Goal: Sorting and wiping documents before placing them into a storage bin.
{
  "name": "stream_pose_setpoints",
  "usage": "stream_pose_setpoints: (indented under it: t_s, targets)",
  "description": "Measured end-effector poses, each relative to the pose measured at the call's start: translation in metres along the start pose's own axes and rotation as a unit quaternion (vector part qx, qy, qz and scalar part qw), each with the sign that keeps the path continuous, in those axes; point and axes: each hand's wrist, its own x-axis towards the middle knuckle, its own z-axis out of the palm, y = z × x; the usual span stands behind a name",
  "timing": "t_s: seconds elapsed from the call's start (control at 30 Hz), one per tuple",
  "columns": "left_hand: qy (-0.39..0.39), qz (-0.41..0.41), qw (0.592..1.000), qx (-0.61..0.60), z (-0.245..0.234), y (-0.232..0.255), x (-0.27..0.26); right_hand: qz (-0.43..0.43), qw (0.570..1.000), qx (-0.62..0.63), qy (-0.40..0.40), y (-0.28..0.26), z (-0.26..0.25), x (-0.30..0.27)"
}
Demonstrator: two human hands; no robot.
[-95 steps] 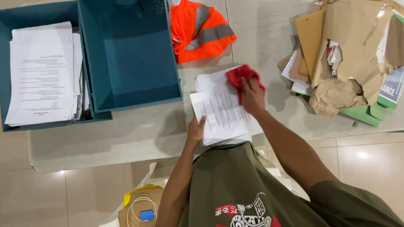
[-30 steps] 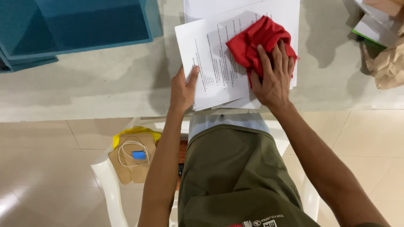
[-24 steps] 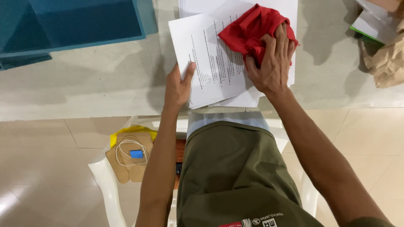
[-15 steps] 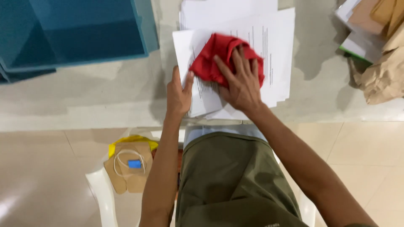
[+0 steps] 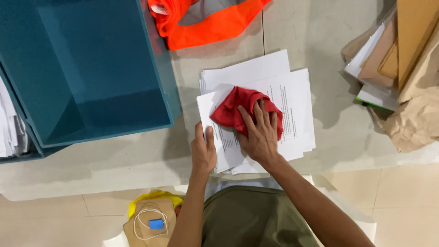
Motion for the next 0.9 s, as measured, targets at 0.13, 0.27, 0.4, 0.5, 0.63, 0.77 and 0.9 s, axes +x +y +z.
stream_pose_setpoints:
  t_s: [0.13,0.27,0.4,0.5,0.63,0.77,0.9]
  targets:
    - [-0.036,-0.116,0.991,0.055,-0.001,0.002,0.014,-0.012,0.999,0.031,0.027,-0.012,0.013,0.002]
    - [-0.028,-0.031,0.999,0.016,-0.001,-0.016,0.012,-0.041,0.999,0.013,-0.033,-0.014,0.012,-0.002]
    - [-0.018,-0.029,0.999,-0.001,0.000,-0.024,0.007,-0.048,0.997,-0.001,-0.057,-0.001,0.008,-0.005]
    - [-0.043,-0.102,0.994,0.000,-0.001,-0.010,0.011,0.018,1.000,-0.013,-0.008,0.008,0.001,-0.004]
    - [-0.054,-0.084,0.995,-0.023,0.001,0.000,0.017,0.118,0.990,-0.032,0.072,-0.007,0.010,0.005]
    - [-0.059,-0.064,0.995,0.046,0.016,-0.074,0.019,0.037,0.996,0.058,0.055,-0.043,0.020,0.018]
    - [-0.019,0.120,0.990,0.073,0.020,-0.111,0.020,-0.111,0.990,0.077,0.028,-0.049,0.018,0.030]
